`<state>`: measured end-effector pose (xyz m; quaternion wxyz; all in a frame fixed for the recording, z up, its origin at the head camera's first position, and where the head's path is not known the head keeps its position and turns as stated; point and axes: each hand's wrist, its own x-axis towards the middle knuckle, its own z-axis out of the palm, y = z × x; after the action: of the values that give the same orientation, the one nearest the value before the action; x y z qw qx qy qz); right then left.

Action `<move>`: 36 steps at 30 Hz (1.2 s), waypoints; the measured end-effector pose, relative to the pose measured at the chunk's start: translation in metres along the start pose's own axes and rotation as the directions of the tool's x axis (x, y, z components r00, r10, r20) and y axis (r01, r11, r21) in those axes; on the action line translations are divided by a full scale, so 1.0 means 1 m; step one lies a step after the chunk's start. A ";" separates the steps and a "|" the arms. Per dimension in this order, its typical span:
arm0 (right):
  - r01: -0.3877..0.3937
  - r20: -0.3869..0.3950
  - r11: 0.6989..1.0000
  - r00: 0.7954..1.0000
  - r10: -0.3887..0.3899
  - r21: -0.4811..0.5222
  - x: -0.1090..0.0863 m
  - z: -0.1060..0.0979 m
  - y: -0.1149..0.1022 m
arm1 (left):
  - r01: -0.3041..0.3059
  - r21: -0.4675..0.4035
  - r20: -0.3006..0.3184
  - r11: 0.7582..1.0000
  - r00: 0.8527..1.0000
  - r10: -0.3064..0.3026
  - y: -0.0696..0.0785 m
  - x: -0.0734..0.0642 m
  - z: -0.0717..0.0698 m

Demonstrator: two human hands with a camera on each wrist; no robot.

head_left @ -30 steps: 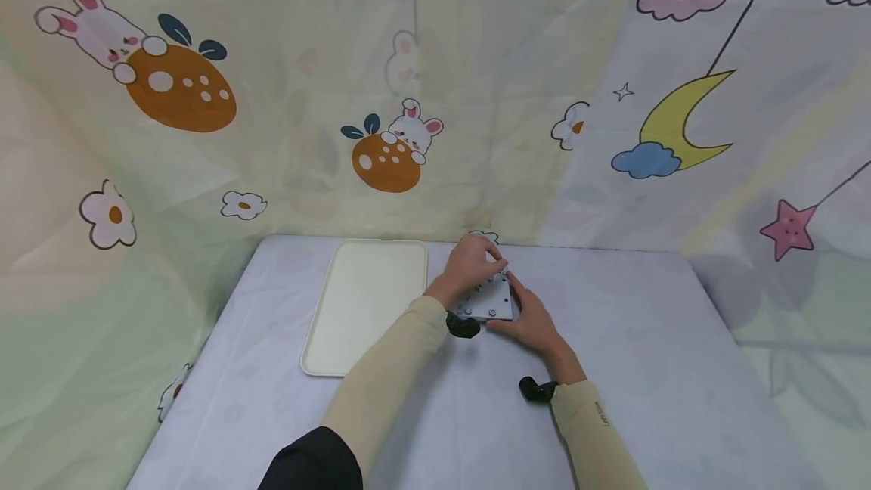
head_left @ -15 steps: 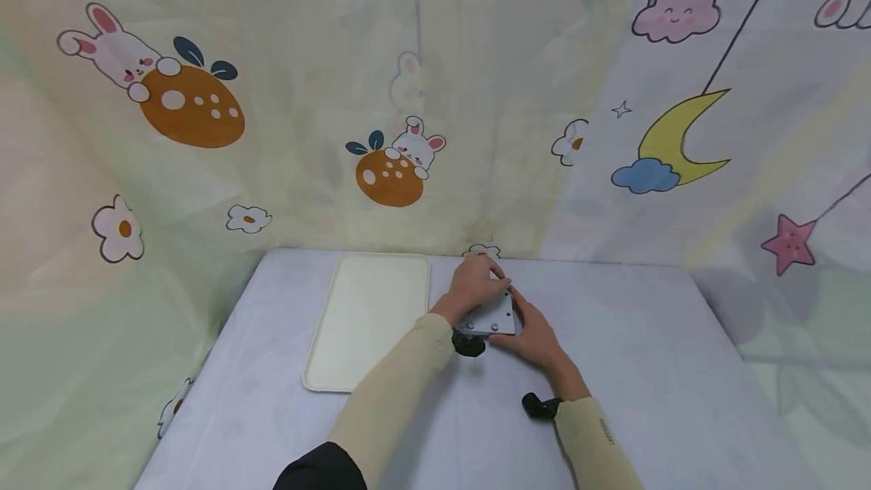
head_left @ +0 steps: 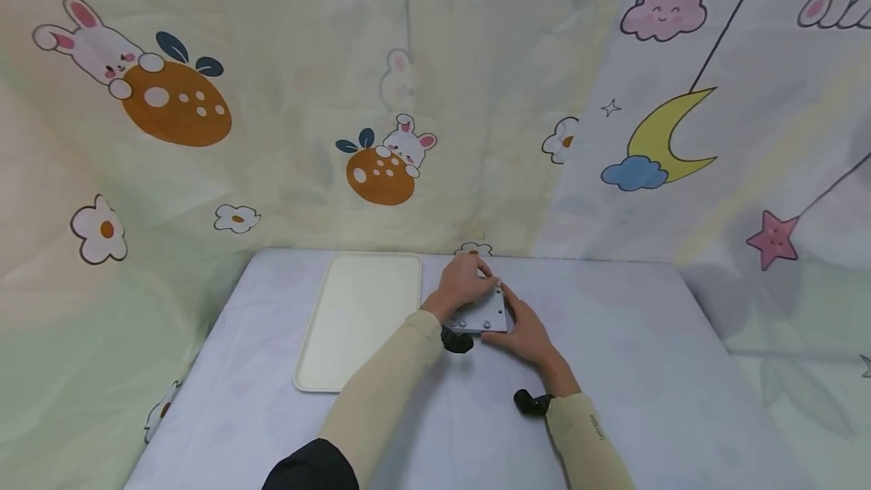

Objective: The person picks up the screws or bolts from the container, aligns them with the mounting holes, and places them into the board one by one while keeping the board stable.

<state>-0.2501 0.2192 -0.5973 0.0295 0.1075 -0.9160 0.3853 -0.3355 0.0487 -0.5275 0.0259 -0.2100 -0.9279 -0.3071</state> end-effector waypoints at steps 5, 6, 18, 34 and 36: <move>-0.001 -0.001 1.000 1.000 0.001 0.004 0.001 0.001 -0.003 | -0.003 -0.003 0.025 1.000 1.000 0.003 -0.003 0.001 -0.002; -0.001 -0.001 1.000 1.000 0.001 0.004 0.001 0.001 -0.003 | -0.004 -0.004 0.029 1.000 1.000 0.004 -0.004 0.001 -0.002; -0.038 0.007 0.999 0.999 0.038 -0.014 0.000 0.004 -0.002 | 0.001 -0.015 0.025 1.000 1.000 0.000 -0.001 -0.004 -0.009; -0.079 0.027 0.997 0.996 0.080 -0.012 -0.001 0.001 -0.008 | 0.004 0.069 0.034 0.998 0.999 -0.006 -0.055 -0.060 -0.069; -0.078 0.035 0.997 0.996 0.079 -0.016 -0.002 0.002 -0.007 | 0.015 0.098 0.033 0.995 0.999 -0.018 -0.063 -0.071 -0.074</move>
<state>-0.2469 0.2131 -0.5938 -0.0010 0.0780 -0.9228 0.3773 -0.3025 -0.0661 -0.5154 0.0181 -0.2058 -0.9438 -0.2579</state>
